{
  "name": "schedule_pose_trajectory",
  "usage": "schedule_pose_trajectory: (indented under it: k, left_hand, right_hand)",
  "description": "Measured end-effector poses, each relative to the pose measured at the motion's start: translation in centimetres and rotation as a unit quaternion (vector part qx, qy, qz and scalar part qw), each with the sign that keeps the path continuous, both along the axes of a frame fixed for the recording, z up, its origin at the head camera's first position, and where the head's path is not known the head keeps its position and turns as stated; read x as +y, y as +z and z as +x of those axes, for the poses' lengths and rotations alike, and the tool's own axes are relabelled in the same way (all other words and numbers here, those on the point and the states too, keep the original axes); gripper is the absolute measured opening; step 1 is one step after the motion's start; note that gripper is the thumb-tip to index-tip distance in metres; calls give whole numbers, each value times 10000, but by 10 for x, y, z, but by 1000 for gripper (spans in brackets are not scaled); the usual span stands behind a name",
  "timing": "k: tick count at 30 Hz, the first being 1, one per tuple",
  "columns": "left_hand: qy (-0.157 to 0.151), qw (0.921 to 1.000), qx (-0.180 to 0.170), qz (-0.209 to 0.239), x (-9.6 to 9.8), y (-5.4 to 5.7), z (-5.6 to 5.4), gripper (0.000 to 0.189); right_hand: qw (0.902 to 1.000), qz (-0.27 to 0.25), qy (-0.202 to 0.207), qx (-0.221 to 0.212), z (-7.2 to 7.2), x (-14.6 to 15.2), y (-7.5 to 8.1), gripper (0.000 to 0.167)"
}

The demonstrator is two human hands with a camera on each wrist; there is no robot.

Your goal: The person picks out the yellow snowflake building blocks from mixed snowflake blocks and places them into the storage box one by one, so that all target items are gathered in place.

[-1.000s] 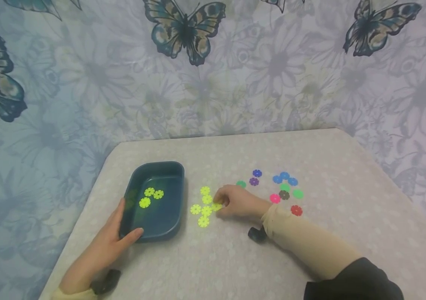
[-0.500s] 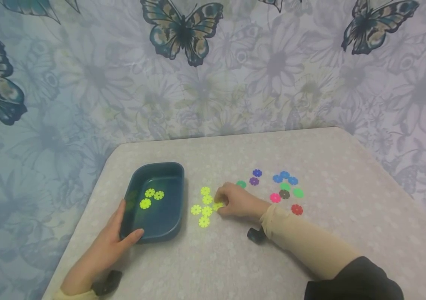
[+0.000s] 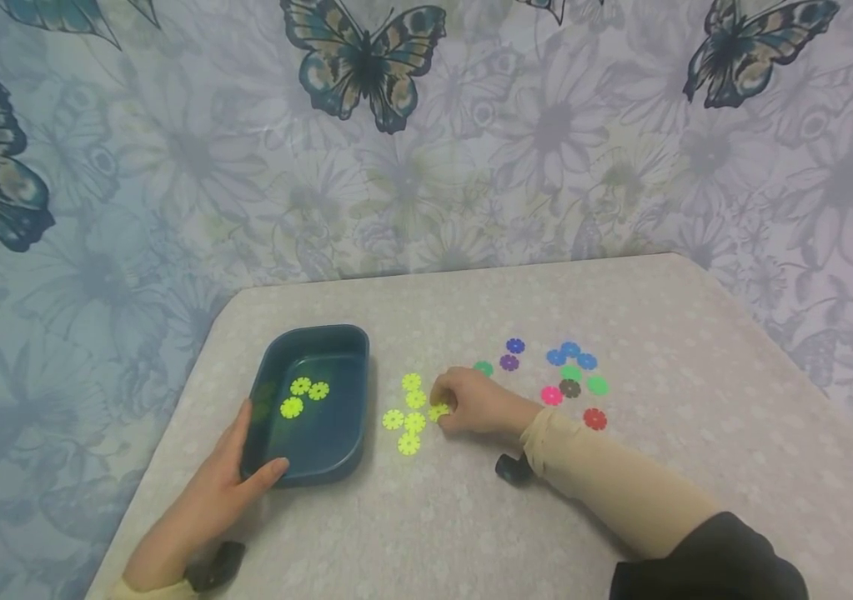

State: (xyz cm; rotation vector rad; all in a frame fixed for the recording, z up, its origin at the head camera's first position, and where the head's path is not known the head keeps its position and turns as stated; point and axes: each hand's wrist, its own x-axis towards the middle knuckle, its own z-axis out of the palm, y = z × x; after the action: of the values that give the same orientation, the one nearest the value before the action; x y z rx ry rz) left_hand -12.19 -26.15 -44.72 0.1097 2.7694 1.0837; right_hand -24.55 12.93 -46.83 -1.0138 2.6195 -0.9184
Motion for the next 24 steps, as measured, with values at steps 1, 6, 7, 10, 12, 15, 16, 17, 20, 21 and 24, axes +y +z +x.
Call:
schedule_pose_trajectory:
  k: [1, 6, 7, 10, 12, 15, 16, 17, 20, 21, 24]
  left_hand:
    - [3, 10000, -8, -2, 0, 0, 0, 113]
    - [0, 10000, -31, -11, 0, 0, 0, 113]
    - [-1, 10000, -33, -10, 0, 0, 0, 114]
    - [-9, 10000, -10, -13, 0, 0, 0, 113]
    - [-16, 10000, 9, -10, 0, 0, 0, 113]
    - [-25, 10000, 25, 6, 0, 0, 0, 113]
    - [-24, 10000, 19, 15, 0, 0, 0, 113]
    - [-25, 10000, 15, 24, 0, 0, 0, 114]
    - [-23, 10000, -5, 39, 0, 1, 0, 114]
    - [-22, 10000, -2, 42, 0, 1, 0, 114]
    - [-18, 10000, 3, 42, 0, 1, 0, 114]
  right_hand:
    - [10000, 4, -10, -2, 0, 0, 0, 22]
    - [10000, 82, 19, -36, 0, 1, 2, 25]
    - [9999, 110, 29, -75, 0, 1, 2, 26]
    - [9997, 203, 66, -128, -1, 1, 4, 25]
    - [9996, 227, 70, -169, -2, 0, 5, 23]
    - [9996, 217, 70, -176, -2, -1, 7, 22]
    - [9996, 204, 74, -182, -1, 0, 7, 21]
    - [9996, 191, 77, -192, -1, 0, 8, 21]
    - [9996, 181, 90, -194, -1, 2, 10, 21]
    - [9996, 185, 90, -194, -1, 2, 10, 21]
    - [9994, 203, 45, -263, -2, 4, 11, 20]
